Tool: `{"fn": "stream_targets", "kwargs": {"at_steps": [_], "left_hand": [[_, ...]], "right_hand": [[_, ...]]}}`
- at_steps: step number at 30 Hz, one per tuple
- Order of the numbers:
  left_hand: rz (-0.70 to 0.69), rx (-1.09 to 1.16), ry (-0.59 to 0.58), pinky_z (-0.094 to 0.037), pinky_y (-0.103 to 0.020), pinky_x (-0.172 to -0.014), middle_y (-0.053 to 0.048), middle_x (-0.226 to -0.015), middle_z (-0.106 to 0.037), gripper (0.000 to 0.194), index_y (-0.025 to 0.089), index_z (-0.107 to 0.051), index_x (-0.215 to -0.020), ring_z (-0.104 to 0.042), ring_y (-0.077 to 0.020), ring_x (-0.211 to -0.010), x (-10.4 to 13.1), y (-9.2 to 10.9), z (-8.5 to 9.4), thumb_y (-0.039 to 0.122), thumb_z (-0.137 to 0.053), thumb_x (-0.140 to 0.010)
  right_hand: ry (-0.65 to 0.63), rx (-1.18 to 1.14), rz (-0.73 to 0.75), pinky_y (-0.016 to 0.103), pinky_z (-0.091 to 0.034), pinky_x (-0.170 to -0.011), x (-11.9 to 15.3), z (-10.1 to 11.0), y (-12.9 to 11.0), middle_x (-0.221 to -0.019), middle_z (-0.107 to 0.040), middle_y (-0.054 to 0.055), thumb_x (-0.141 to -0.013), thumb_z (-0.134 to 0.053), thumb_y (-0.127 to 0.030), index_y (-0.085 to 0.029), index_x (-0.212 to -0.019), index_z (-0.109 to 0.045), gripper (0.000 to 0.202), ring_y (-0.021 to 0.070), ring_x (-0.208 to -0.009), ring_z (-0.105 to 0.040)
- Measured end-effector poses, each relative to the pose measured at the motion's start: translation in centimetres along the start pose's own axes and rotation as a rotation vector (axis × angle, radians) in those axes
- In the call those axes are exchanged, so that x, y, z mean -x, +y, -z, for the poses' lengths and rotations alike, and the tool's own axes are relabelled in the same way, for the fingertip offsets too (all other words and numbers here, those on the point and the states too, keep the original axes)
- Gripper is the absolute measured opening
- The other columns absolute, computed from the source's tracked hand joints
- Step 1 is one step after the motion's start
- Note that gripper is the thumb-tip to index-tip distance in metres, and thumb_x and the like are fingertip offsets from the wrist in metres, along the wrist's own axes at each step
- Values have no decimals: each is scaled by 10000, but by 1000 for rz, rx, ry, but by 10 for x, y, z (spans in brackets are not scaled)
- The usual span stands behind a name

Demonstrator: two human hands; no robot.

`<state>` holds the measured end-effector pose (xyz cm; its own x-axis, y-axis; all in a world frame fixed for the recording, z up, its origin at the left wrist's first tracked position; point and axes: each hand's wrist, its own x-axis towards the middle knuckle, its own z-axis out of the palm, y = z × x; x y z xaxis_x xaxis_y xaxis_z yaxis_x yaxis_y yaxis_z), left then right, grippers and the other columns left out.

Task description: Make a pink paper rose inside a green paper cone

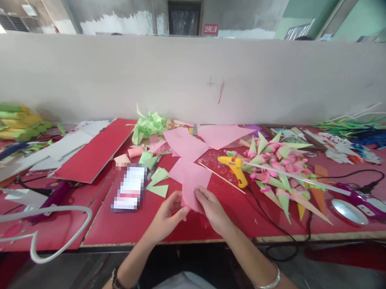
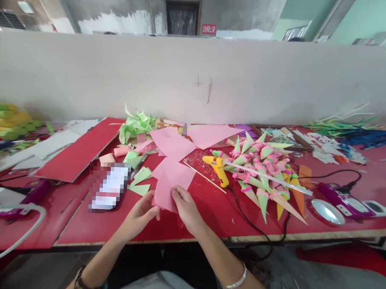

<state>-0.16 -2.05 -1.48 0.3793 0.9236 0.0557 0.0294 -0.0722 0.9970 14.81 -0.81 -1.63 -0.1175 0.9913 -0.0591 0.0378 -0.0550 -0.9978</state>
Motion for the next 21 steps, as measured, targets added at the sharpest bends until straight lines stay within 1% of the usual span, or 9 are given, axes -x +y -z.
{"fn": "stream_targets", "kwargs": {"at_steps": [3,5,8,11,13,15,18,19,21], "left_hand": [[53,-102,81,-434,-255,-614,28,-571,-510,208,157,-483,-930,-491,-106,-545,-1,0,-2,307,-443,-792],[52,-142,123,-429,-257,-604,30,-543,-506,147,151,-502,-841,-497,-111,-536,-3,0,-3,253,-406,-795],[50,-193,166,-414,-249,-564,17,-559,-513,167,154,-489,-688,-503,-116,-533,-5,2,-4,205,-366,-789],[13,-205,134,-410,-251,-555,14,-573,-513,165,157,-482,-685,-503,-120,-538,-5,5,-2,237,-382,-790],[-24,-195,107,-411,-257,-574,11,-586,-517,198,158,-485,-715,-501,-121,-548,-4,7,-1,290,-373,-810],[-56,-183,112,-406,-258,-598,13,-575,-502,252,162,-476,-708,-492,-117,-553,-3,7,2,323,-332,-838],[-76,-178,146,-395,-243,-606,23,-558,-473,292,172,-451,-668,-476,-106,-549,-2,2,6,341,-304,-857],[-82,-180,154,-393,-238,-604,24,-562,-474,295,174,-450,-664,-475,-105,-552,-2,0,7,347,-307,-856],[-100,-170,163,-390,-230,-594,26,-562,-474,298,175,-456,-665,-471,-102,-549,-3,-4,8,359,-314,-852]], "right_hand": [[61,55,-43,301,-428,-754,0,-3,2,-883,-584,57,-785,-415,-446,-191,-886,-557,308,190,-856,-528],[78,122,-51,317,-422,-792,1,-5,3,-960,-584,71,-793,-400,-439,-201,-953,-552,324,207,-933,-518],[38,203,-34,336,-405,-837,3,-6,2,-1047,-569,81,-806,-373,-440,-201,-1008,-542,356,224,-1024,-486],[0,183,-53,353,-368,-895,4,-5,1,-1144,-528,82,-812,-368,-439,-195,-1057,-529,382,224,-1078,-456],[18,120,-83,362,-330,-939,5,-3,2,-1183,-505,77,-805,-388,-440,-197,-1088,-515,394,216,-1104,-438],[37,46,-120,366,-307,-958,6,-2,5,-1175,-511,74,-785,-427,-450,-199,-1084,-524,403,216,-1116,-427],[58,-97,-211,355,-364,-895,7,-3,15,-1163,-511,76,-731,-510,-464,-205,-1066,-537,425,221,-1082,-448],[52,-161,-243,343,-402,-835,7,-4,18,-1127,-527,77,-718,-530,-464,-206,-1056,-538,425,214,-1022,-486],[-8,-305,-268,296,-445,-671,7,-8,24,-948,-586,60,-713,-545,-453,-198,-987,-558,375,169,-797,-555]]}}
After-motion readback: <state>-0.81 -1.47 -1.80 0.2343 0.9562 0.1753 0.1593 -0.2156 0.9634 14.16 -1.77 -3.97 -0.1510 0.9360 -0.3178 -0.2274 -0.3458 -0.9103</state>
